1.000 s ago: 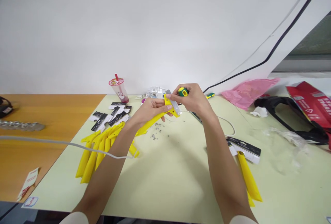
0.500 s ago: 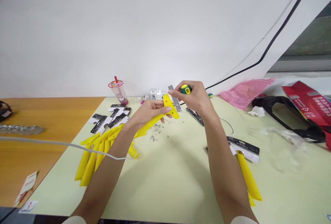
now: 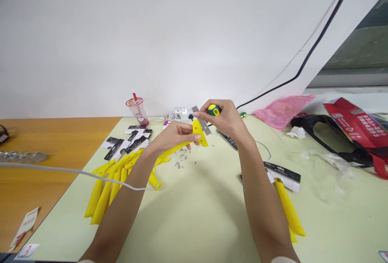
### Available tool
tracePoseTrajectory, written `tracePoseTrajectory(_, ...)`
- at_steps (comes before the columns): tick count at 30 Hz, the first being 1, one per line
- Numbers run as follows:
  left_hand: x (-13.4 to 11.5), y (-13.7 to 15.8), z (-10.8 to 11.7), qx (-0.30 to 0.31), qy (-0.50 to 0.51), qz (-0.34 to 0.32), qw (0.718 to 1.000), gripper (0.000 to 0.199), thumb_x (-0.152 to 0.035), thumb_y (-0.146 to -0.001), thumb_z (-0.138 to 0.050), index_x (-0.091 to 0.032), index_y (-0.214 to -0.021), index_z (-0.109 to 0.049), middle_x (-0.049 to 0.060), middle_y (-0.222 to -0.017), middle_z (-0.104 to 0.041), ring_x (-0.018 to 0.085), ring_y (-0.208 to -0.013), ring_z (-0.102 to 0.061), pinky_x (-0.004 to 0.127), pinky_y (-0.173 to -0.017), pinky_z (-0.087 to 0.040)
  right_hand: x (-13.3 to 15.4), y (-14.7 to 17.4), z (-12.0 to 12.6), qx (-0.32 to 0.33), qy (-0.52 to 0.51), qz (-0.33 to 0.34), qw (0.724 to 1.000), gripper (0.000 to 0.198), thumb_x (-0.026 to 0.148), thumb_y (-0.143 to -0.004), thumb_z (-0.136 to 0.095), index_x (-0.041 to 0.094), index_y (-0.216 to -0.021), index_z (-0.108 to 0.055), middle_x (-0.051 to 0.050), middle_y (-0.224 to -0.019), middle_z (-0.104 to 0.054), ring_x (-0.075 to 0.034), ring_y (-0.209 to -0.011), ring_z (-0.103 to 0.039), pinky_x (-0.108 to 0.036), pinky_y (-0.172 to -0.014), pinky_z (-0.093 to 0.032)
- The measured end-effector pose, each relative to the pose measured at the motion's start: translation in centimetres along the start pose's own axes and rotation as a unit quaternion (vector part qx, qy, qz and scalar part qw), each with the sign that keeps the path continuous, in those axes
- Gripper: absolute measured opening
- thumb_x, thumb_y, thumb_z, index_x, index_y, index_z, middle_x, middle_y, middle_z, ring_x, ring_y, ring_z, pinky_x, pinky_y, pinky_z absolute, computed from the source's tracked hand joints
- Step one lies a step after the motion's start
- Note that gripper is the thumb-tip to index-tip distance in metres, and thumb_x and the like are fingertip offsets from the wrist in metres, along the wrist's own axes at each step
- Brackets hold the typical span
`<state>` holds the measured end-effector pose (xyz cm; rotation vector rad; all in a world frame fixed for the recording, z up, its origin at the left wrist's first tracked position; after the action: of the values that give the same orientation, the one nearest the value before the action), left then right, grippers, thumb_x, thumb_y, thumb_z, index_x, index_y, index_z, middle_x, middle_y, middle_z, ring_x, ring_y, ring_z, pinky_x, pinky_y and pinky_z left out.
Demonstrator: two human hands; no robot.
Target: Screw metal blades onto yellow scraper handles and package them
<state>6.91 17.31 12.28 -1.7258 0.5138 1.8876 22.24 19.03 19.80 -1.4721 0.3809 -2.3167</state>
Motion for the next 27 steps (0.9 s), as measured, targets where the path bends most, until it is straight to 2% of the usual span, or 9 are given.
tracePoseTrajectory(5,-0.17,0.1,-0.15,0.014,0.001,0.002,1.0,0.041,-0.051,-0.082,-0.094,-0.014,-0.098,-0.086,0.016,-0.105,-0.086,0.024,-0.096,-0.08,0.027,-0.07,-0.061,0.21,0.09,0.16,0.003,0.0,0.016,1.0,0.045,0.064,-0.081,-0.094,0.021,-0.08,-0.08,-0.002,-0.072,-0.07,-0.012,-0.059,-0.049,-0.031,-0.051,-0.04)
tracePoseTrajectory(10,0.29,0.07,-0.27,0.042,-0.003,0.0,0.999,0.038,-0.049,-0.09,-0.088,-0.016,-0.106,-0.087,0.015,-0.112,-0.086,0.022,-0.097,-0.079,0.027,-0.072,-0.062,0.3,0.03,0.05,0.001,-0.001,0.023,1.0,0.042,0.061,-0.082,-0.094,0.021,-0.08,-0.08,-0.002,-0.074,-0.071,-0.013,-0.061,-0.049,-0.031,-0.053,-0.039)
tracePoseTrajectory(17,0.29,0.13,-0.34,0.051,-0.002,0.008,0.999,0.04,-0.05,-0.084,-0.093,-0.016,-0.105,-0.087,0.015,-0.109,-0.085,0.023,-0.096,-0.079,0.028,-0.072,-0.062,0.52,0.12,0.11,0.001,-0.003,0.029,1.0,0.04,0.058,-0.082,-0.095,0.022,-0.079,-0.079,-0.002,-0.075,-0.071,-0.014,-0.064,-0.052,-0.032,-0.053,-0.038)
tracePoseTrajectory(27,0.74,0.06,-0.15,0.058,-0.012,0.009,0.998,0.038,-0.052,-0.089,-0.088,-0.017,-0.104,-0.088,0.014,-0.11,-0.085,0.023,-0.099,-0.078,0.028,-0.075,-0.063,0.39,-0.05,0.0,-0.004,-0.001,0.033,0.999,0.04,0.059,-0.084,-0.093,0.022,-0.08,-0.079,-0.003,-0.076,-0.072,-0.014,-0.065,-0.053,-0.032,-0.054,-0.038)
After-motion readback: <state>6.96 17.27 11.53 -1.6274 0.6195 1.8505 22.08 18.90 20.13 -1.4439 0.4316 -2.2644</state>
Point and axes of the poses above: each hand's wrist, its own y-axis away from the middle knuckle, its own z-axis out of the back of the hand, x = y × z, the point moved 9 cm from there along -y, towards the middle knuckle
